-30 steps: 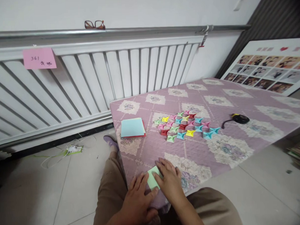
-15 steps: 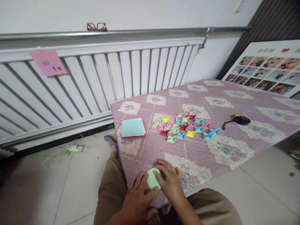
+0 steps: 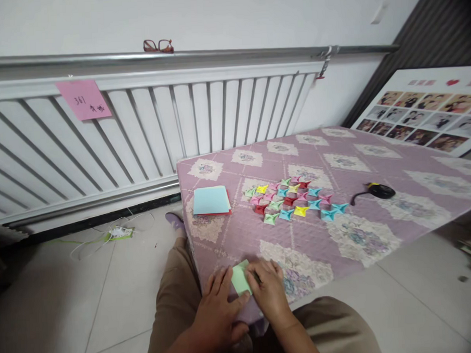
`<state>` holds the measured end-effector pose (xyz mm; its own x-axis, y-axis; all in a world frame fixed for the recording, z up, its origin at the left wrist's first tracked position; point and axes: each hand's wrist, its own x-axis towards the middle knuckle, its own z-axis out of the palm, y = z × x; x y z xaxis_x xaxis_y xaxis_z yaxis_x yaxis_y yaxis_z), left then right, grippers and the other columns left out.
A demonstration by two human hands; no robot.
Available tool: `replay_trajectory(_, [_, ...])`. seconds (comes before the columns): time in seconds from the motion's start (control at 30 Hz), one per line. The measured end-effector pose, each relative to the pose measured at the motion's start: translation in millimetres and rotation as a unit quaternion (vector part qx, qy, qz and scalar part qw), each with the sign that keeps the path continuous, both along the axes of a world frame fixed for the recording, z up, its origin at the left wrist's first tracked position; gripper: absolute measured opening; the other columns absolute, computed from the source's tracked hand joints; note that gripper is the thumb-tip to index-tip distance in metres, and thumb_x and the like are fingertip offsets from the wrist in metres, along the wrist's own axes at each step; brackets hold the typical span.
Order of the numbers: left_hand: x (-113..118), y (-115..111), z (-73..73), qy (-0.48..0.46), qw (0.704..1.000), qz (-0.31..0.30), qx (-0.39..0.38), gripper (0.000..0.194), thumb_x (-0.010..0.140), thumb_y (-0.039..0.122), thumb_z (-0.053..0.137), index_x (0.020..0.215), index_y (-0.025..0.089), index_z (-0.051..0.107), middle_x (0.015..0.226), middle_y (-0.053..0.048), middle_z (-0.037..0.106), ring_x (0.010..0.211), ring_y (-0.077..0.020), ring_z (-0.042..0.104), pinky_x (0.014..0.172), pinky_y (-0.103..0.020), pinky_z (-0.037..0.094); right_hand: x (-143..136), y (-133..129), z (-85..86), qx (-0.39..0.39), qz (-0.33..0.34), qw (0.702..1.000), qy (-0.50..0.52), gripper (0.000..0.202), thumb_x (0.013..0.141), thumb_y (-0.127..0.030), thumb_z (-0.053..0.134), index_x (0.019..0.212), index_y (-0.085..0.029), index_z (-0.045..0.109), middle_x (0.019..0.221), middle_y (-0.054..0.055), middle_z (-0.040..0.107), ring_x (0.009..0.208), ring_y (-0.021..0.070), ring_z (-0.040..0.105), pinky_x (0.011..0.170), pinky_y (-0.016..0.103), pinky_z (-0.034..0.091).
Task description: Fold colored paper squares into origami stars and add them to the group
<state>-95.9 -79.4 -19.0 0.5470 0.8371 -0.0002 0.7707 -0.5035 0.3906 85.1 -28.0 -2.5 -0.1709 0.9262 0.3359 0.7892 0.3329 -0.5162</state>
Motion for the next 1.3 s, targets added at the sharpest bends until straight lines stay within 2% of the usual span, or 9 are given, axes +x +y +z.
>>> replay_trajectory(0.07, [0.4, 0.1, 1.6, 0.003, 1.000, -0.003, -0.006, 0.069, 0.078, 0.053, 0.062, 0.139, 0.043, 0.031, 0.155, -0.002, -0.016, 0.139, -0.0386, 0.008, 0.108, -0.059, 0.014, 1.7, -0.9, -0.1, -0.013, 0.019, 1.000, 0.000, 0.007, 0.084, -0.028, 0.054, 0.086, -0.025, 0.061, 0.083, -0.002, 0.067, 0.086, 0.0196, 0.059, 0.094, 0.043, 0.023])
replay_trajectory(0.13, [1.1, 0.3, 4.1, 0.017, 1.000, 0.001, -0.015, 0.071, 0.077, 0.050, 0.065, 0.139, 0.042, 0.032, 0.156, -0.003, -0.012, 0.139, -0.0392, 0.007, 0.108, -0.059, 0.014, 2.9, -0.8, 0.2, -0.019, 0.027, 0.999, -0.006, 0.016, 0.082, -0.027, 0.057, 0.097, -0.026, 0.061, 0.091, -0.001, 0.068, 0.091, 0.0210, 0.059, 0.092, 0.042, 0.026])
replay_trajectory(0.23, [0.7, 1.9, 8.1, 0.022, 0.999, 0.000, -0.027, 0.075, 0.074, 0.045, 0.068, 0.140, 0.038, 0.033, 0.156, -0.005, 0.000, 0.138, -0.0390, 0.010, 0.108, -0.059, 0.017, 3.3, 0.1, 2.0, -0.028, 0.023, 0.999, -0.028, 0.013, 0.080, -0.024, 0.057, 0.092, -0.027, 0.062, 0.089, -0.001, 0.068, 0.090, 0.0217, 0.059, 0.088, 0.041, 0.029])
replay_trajectory(0.33, [-1.6, 9.0, 13.0, -0.020, 0.999, 0.024, -0.030, 0.066, 0.080, 0.035, 0.062, 0.140, 0.028, 0.035, 0.150, -0.010, 0.025, 0.135, -0.0325, 0.024, 0.108, -0.053, 0.023, 2.4, 0.8, 5.0, -0.043, 0.027, 0.998, -0.040, 0.005, 0.080, -0.024, 0.057, 0.077, -0.026, 0.060, 0.081, -0.001, 0.066, 0.085, 0.0210, 0.058, 0.088, 0.042, 0.030])
replay_trajectory(0.47, [-2.5, 32.5, 23.3, -0.086, 0.990, 0.107, -0.024, 0.039, 0.085, 0.020, 0.049, 0.124, 0.021, 0.050, 0.123, -0.008, 0.055, 0.114, -0.0237, 0.047, 0.100, -0.044, 0.034, 1.4, 0.3, 7.5, -0.050, 0.029, 0.998, -0.036, 0.008, 0.080, -0.022, 0.058, 0.072, -0.025, 0.058, 0.078, -0.001, 0.064, 0.083, 0.0198, 0.057, 0.092, 0.045, 0.028])
replay_trajectory(0.53, [-0.9, 47.9, 29.0, -0.102, 0.986, 0.133, -0.022, 0.035, 0.084, 0.016, 0.048, 0.118, 0.021, 0.054, 0.115, -0.007, 0.058, 0.107, -0.0215, 0.050, 0.094, -0.038, 0.039, 1.6, -0.5, 7.7, -0.048, 0.030, 0.998, -0.040, 0.008, 0.079, -0.021, 0.059, 0.072, -0.025, 0.058, 0.078, -0.002, 0.063, 0.084, 0.0193, 0.057, 0.093, 0.045, 0.027])
replay_trajectory(0.73, [1.9, 77.7, 34.4, -0.064, 0.997, 0.036, -0.031, 0.015, 0.081, 0.018, 0.056, 0.093, 0.022, 0.064, 0.094, -0.002, 0.060, 0.093, -0.0194, 0.053, 0.083, -0.033, 0.039, 3.9, -2.4, 4.9, -0.033, 0.043, 0.997, -0.054, 0.007, 0.082, -0.023, 0.058, 0.076, -0.025, 0.057, 0.079, -0.001, 0.061, 0.084, 0.0194, 0.056, 0.094, 0.046, 0.028])
replay_trajectory(1.03, [-2.3, 74.9, 31.6, -0.049, 0.999, 0.014, -0.013, 0.011, 0.086, 0.021, 0.053, 0.086, 0.021, 0.064, 0.089, -0.002, 0.059, 0.089, -0.0188, 0.051, 0.082, -0.034, 0.035, 16.1, -2.8, -4.6, 0.015, 0.073, 0.994, -0.085, 0.001, 0.084, -0.025, 0.059, 0.085, -0.025, 0.060, 0.080, 0.002, 0.062, 0.082, 0.0215, 0.056, 0.087, 0.042, 0.036])
replay_trajectory(1.3, [-6.9, 71.7, 33.1, -0.046, 0.999, -0.004, -0.007, 0.016, 0.090, 0.018, 0.049, 0.091, 0.022, 0.064, 0.094, -0.002, 0.060, 0.092, -0.0179, 0.050, 0.086, -0.034, 0.034, 28.4, -8.0, -9.3, 0.058, 0.092, 0.990, -0.094, 0.017, 0.090, -0.026, 0.050, 0.074, -0.023, 0.057, 0.072, 0.002, 0.057, 0.072, 0.0190, 0.052, 0.071, 0.034, 0.039])
